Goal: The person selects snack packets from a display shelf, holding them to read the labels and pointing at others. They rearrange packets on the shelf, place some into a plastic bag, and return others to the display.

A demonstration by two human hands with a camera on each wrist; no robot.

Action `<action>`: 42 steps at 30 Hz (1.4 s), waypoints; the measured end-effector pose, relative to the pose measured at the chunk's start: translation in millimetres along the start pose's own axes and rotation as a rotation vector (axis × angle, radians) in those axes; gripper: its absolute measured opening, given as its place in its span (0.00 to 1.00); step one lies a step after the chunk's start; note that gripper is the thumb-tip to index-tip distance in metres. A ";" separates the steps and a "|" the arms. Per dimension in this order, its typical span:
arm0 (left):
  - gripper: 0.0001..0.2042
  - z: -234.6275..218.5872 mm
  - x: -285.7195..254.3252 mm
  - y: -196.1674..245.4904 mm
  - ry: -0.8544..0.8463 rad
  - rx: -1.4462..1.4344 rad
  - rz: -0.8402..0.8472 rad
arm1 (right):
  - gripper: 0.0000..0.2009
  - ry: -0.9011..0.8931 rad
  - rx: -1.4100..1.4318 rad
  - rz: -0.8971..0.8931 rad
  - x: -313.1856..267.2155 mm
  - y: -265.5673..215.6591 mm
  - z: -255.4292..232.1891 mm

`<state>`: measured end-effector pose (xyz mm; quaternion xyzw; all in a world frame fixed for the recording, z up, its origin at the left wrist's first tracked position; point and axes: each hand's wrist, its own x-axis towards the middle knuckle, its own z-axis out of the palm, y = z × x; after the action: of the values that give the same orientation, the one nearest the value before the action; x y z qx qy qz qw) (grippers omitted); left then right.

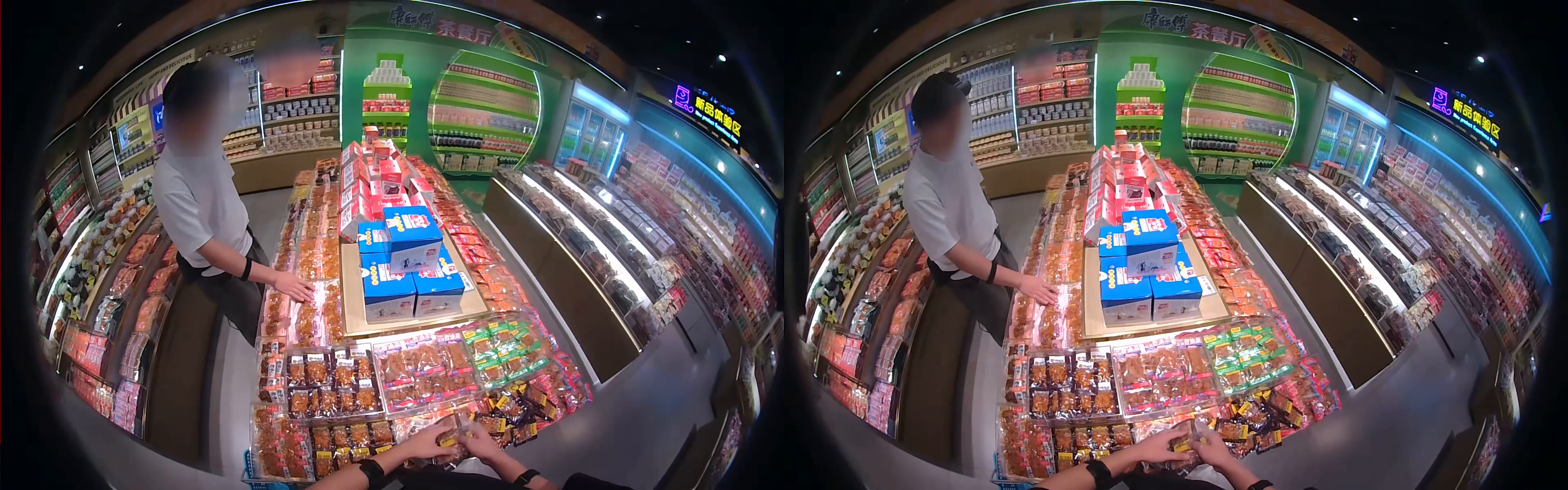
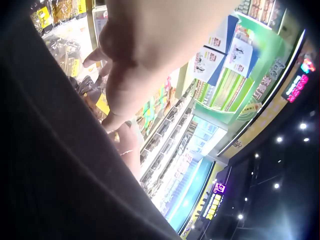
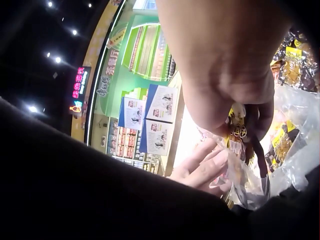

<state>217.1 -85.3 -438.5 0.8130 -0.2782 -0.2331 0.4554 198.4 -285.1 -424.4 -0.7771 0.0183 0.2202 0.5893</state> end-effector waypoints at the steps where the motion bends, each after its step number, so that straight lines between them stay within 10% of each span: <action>1: 0.45 -2.3 -2.1 3.3 -0.006 0.007 0.008 | 0.15 0.028 0.052 -0.037 -2.2 -1.6 4.0; 6: 0.39 33.9 27.1 -66.5 0.040 -0.139 -0.128 | 0.21 0.059 -0.035 -0.071 11.0 25.9 2.6; 10: 0.25 -14.1 12.2 -14.8 -0.049 -0.819 -0.413 | 0.19 -0.045 0.054 -0.216 -7.1 -11.1 1.7; 16: 0.18 4.7 10.3 -33.2 0.119 -0.518 -0.364 | 0.19 -0.023 0.390 0.056 5.5 20.0 11.0; 18: 0.17 14.0 11.3 -48.3 0.162 -0.379 -0.096 | 0.18 0.002 0.356 0.019 3.9 14.2 11.7; 26: 0.13 0.9 -2.9 -46.7 0.295 -0.249 -0.181 | 0.17 -0.060 0.506 0.329 -25.3 2.9 -16.7; 29: 0.13 13.9 4.9 -80.7 0.527 -0.249 -0.148 | 0.17 -0.140 0.373 0.417 -45.4 -15.3 -43.8; 30: 0.13 7.5 2.6 -78.5 0.532 -0.243 -0.148 | 0.16 -0.207 -0.094 0.538 -44.2 -18.1 -63.9; 36: 0.22 -16.3 -9.4 -49.1 0.448 0.015 -0.290 | 0.15 -0.363 -0.010 0.297 -70.8 -53.2 -106.5; 42: 0.26 -83.1 -83.7 89.5 0.096 -1.274 -0.276 | 0.15 -0.053 0.420 -0.112 -35.4 -151.2 -7.3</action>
<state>186.5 -17.4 -310.5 0.4217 0.0418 -0.3720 0.8258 212.4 -253.9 -272.7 -0.6311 0.0047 0.1989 0.7498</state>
